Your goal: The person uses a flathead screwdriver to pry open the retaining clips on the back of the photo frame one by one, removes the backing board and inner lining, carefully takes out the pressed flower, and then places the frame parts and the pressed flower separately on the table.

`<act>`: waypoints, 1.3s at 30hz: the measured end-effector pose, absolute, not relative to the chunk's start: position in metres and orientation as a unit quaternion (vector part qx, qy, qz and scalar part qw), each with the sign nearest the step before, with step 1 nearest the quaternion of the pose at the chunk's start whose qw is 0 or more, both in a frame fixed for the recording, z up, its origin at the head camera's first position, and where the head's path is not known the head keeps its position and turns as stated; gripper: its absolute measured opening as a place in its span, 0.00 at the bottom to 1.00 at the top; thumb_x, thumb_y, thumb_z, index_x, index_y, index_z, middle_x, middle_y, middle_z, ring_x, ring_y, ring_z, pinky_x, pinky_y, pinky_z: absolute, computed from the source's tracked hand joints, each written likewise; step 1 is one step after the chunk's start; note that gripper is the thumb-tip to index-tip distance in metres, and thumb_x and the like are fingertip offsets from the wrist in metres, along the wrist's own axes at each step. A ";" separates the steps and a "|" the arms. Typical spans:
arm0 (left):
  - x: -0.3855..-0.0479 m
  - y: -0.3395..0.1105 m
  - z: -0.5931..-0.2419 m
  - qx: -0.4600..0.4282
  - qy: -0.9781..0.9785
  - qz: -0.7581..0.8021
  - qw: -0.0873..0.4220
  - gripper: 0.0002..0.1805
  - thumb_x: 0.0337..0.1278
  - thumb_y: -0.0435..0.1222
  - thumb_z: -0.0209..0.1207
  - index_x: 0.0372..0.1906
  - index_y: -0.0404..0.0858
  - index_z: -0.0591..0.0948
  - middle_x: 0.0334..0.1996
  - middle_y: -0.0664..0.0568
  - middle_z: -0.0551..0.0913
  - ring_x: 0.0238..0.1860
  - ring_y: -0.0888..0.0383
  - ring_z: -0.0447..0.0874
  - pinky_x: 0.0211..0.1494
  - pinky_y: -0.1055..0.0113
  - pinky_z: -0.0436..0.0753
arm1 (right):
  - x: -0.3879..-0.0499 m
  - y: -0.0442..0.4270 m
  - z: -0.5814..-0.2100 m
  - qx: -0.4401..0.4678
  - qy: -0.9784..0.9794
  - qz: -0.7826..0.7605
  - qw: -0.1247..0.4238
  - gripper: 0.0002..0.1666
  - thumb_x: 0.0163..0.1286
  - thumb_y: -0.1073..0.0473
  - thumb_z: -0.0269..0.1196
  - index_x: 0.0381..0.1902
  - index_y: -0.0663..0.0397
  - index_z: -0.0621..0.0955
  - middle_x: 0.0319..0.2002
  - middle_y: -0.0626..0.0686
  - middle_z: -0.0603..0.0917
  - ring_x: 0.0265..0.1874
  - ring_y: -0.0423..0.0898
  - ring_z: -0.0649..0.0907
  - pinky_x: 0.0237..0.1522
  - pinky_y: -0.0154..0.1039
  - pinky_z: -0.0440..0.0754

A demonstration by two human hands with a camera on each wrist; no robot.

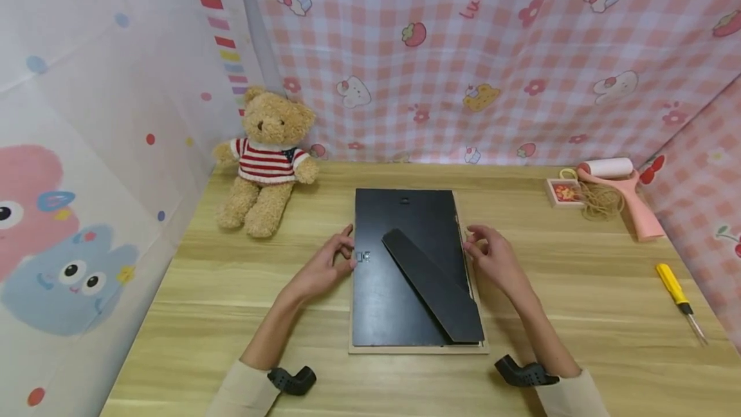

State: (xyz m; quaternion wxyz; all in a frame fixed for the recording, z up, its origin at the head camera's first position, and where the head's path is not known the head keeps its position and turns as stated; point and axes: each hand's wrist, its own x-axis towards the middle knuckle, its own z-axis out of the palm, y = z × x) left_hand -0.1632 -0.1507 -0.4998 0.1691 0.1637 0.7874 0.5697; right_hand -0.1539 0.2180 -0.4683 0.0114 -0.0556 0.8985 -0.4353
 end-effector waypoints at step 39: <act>-0.161 -0.088 -0.538 0.080 0.854 0.509 0.071 0.39 0.90 0.58 0.41 0.88 0.38 0.58 0.86 0.47 0.61 0.85 0.51 0.60 0.88 0.50 0.63 | -0.107 0.234 -0.450 -0.031 0.891 -0.453 -0.020 0.27 0.81 0.77 0.54 0.75 0.76 0.73 0.56 0.71 0.79 0.51 0.60 0.83 0.37 0.27 0.75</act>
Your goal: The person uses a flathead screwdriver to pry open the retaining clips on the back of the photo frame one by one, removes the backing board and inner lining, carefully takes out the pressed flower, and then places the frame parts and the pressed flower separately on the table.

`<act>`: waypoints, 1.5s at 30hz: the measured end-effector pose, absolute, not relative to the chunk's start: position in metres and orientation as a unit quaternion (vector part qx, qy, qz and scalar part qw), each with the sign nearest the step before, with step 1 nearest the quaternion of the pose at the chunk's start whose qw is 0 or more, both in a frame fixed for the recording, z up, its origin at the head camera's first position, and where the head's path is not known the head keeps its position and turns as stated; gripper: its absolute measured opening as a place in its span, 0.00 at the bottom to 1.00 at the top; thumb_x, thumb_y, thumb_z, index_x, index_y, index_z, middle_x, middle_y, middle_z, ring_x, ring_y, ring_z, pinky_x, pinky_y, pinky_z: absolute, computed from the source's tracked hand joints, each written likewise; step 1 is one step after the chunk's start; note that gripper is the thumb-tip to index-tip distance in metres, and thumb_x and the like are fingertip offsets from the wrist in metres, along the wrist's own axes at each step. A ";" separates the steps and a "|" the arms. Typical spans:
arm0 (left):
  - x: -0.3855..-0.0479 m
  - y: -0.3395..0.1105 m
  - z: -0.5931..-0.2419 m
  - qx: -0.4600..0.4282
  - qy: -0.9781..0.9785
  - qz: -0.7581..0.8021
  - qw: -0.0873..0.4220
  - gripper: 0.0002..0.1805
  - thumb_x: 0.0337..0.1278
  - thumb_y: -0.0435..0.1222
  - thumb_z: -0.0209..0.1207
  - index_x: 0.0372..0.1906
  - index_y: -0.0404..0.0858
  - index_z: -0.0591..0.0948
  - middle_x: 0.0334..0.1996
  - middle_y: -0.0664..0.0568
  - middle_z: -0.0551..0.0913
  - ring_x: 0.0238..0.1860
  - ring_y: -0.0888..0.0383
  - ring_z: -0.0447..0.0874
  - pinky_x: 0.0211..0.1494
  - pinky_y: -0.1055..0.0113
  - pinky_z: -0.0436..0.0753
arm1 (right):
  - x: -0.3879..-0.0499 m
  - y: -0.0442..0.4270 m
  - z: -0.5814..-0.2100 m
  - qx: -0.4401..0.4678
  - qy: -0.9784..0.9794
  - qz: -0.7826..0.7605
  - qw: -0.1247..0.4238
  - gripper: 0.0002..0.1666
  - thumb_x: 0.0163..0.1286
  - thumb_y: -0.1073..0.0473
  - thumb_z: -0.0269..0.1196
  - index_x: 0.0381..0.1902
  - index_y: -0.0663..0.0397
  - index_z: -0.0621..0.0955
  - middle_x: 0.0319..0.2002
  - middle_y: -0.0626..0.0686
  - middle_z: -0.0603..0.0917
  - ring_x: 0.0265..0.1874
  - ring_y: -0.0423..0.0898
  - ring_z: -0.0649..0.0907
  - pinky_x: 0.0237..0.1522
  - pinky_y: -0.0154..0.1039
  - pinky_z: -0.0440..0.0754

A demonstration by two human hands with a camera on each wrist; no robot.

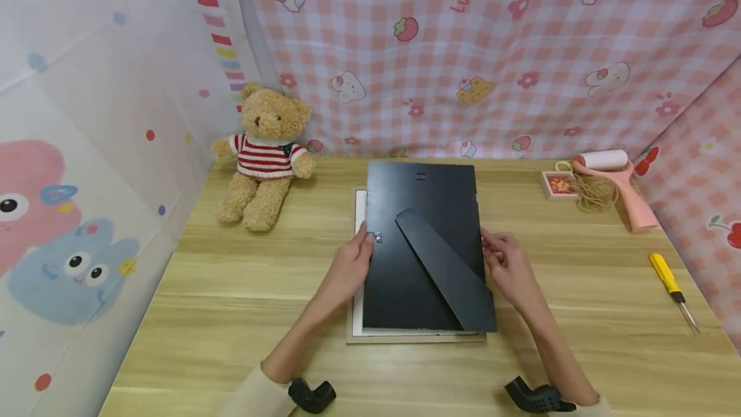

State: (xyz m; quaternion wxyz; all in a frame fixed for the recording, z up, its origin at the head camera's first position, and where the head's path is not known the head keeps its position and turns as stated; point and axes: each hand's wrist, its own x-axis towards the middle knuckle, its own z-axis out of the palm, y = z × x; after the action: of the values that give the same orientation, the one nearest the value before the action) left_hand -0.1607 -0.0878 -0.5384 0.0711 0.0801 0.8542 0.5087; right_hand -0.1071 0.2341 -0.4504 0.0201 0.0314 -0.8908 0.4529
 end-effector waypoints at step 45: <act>-0.111 0.189 -0.509 0.175 0.852 0.392 0.299 0.41 0.84 0.50 0.45 0.88 0.32 0.55 0.91 0.47 0.45 0.91 0.57 0.33 0.92 0.61 0.42 | -0.093 0.519 -0.516 -0.105 -0.969 0.208 -0.077 0.28 0.83 0.56 0.52 0.66 0.75 0.78 0.51 0.81 0.85 0.36 0.62 0.82 0.38 0.50 0.83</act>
State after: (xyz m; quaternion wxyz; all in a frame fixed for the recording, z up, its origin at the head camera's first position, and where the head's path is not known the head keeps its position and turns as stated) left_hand -0.1110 0.1887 -0.5092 0.2989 0.1750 0.8522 0.3921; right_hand -0.0926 0.5190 -0.5163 -0.0769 -0.1045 -0.9694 0.2084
